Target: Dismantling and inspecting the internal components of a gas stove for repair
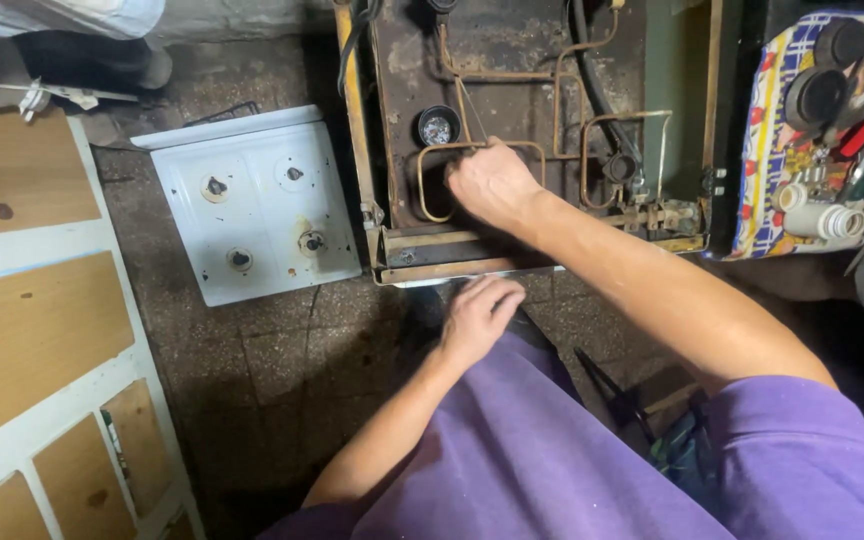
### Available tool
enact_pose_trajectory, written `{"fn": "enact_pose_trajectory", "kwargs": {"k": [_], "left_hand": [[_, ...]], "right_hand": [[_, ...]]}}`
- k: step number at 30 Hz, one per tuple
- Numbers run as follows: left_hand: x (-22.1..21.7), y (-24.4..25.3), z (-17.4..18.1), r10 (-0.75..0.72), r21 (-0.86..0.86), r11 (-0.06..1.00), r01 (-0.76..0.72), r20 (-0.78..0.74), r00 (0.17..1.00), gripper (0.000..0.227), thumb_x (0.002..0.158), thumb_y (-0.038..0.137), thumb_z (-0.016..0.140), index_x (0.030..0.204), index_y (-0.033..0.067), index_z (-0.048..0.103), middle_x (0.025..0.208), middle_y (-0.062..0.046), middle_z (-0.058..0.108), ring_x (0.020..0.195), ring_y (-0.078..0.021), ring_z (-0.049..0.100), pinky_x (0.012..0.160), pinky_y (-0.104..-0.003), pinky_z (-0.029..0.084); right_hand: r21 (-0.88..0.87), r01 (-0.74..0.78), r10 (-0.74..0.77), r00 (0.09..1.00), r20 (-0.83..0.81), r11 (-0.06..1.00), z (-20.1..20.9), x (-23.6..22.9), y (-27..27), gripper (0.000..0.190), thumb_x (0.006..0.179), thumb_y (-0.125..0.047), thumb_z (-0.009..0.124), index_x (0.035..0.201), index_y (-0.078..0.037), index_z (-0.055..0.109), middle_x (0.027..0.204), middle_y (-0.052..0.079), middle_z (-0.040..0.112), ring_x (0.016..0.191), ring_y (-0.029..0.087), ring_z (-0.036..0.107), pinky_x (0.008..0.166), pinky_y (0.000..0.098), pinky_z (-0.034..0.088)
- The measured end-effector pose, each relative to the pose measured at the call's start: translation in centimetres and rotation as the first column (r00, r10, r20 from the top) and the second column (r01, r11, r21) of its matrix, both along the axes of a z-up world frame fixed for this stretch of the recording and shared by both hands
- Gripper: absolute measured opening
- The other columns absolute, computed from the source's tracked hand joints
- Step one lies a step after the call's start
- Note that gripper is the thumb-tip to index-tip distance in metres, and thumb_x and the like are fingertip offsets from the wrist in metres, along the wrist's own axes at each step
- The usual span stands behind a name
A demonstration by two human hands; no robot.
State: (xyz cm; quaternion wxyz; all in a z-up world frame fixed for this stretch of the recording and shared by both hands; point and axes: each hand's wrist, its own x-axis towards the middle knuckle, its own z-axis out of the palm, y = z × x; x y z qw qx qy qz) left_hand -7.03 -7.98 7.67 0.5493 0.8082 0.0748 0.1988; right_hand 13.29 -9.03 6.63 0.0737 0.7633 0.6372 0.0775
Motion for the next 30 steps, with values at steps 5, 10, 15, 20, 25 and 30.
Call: {"fn": "enact_pose_trajectory", "kwargs": {"k": [5,10,15,20,25,30], "left_hand": [[-0.5,-8.8,-10.5,-0.383,-0.727,0.624,-0.286,-0.604,0.699,0.057,0.101,0.043,0.068,0.132,-0.0045,0.062,0.111,-0.029,0.071,0.095,-0.0336,0.075,0.076,-0.034,0.065],[2.6,-11.1,-10.0,-0.342,-0.868,0.189,-0.460,-0.497,0.797,0.065,0.100,0.031,0.069,0.143,-0.0127,0.045,0.127,-0.036,0.059,0.103,-0.0423,0.070,0.089,-0.049,0.059],[3.0,-14.7,-13.7,-0.069,-0.913,0.092,-0.398,-0.404,0.912,0.030,0.097,0.010,0.071,0.118,-0.0103,0.065,0.099,-0.026,0.072,0.088,-0.0380,0.074,0.079,-0.050,0.062],[4.1,-17.0,-14.7,0.202,-0.464,0.558,-0.688,-0.728,0.655,0.043,0.070,0.023,0.088,0.106,0.0089,0.069,0.101,-0.012,0.076,0.103,-0.0311,0.073,0.088,-0.048,0.061],[4.7,-16.9,-10.8,0.279,-0.365,0.528,-0.766,-0.778,0.563,0.039,0.075,0.024,0.085,0.106,0.0140,0.063,0.094,-0.006,0.076,0.100,-0.0273,0.074,0.088,-0.045,0.060],[3.8,-16.7,-11.6,0.335,-0.571,0.353,-0.741,-0.662,0.670,0.035,0.078,0.015,0.086,0.107,0.0017,0.070,0.098,-0.014,0.074,0.097,-0.0246,0.070,0.089,-0.041,0.058]], "right_hand": [[-0.054,-0.046,0.043,0.997,-0.059,0.997,0.7,0.4,-0.1,0.012,0.079,-0.012,0.064,0.073,-0.015,0.073,0.063,0.006,0.066,0.061,0.026,0.065,0.065,0.0424,0.041],[-0.078,-0.123,0.121,0.992,-0.039,0.989,1.7,1.3,0.1,0.008,0.086,-0.020,0.062,0.088,-0.019,0.070,0.071,0.002,0.067,0.070,0.024,0.069,0.068,0.0398,0.044],[-0.138,-0.098,0.089,0.993,-0.071,0.985,1.5,2.2,-0.3,0.013,0.081,-0.013,0.061,0.078,-0.020,0.072,0.061,0.000,0.065,0.061,0.022,0.069,0.059,0.0410,0.048],[-0.089,-0.200,0.199,0.980,-0.028,0.976,0.4,4.2,-0.2,0.008,0.087,-0.024,0.061,0.089,-0.028,0.067,0.074,-0.005,0.069,0.070,0.019,0.071,0.068,0.0329,0.047],[-0.024,-0.229,0.226,0.968,-0.110,0.973,2.0,4.2,-1.2,0.004,0.092,-0.030,0.061,0.089,-0.027,0.061,0.079,-0.006,0.065,0.081,0.016,0.068,0.071,0.0290,0.046],[0.023,-0.073,0.076,0.935,-0.346,0.997,3.4,7.0,-4.9,0.022,0.094,-0.044,0.066,0.088,-0.026,0.056,0.076,-0.004,0.059,0.082,0.017,0.068,0.077,0.0294,0.051]]}}
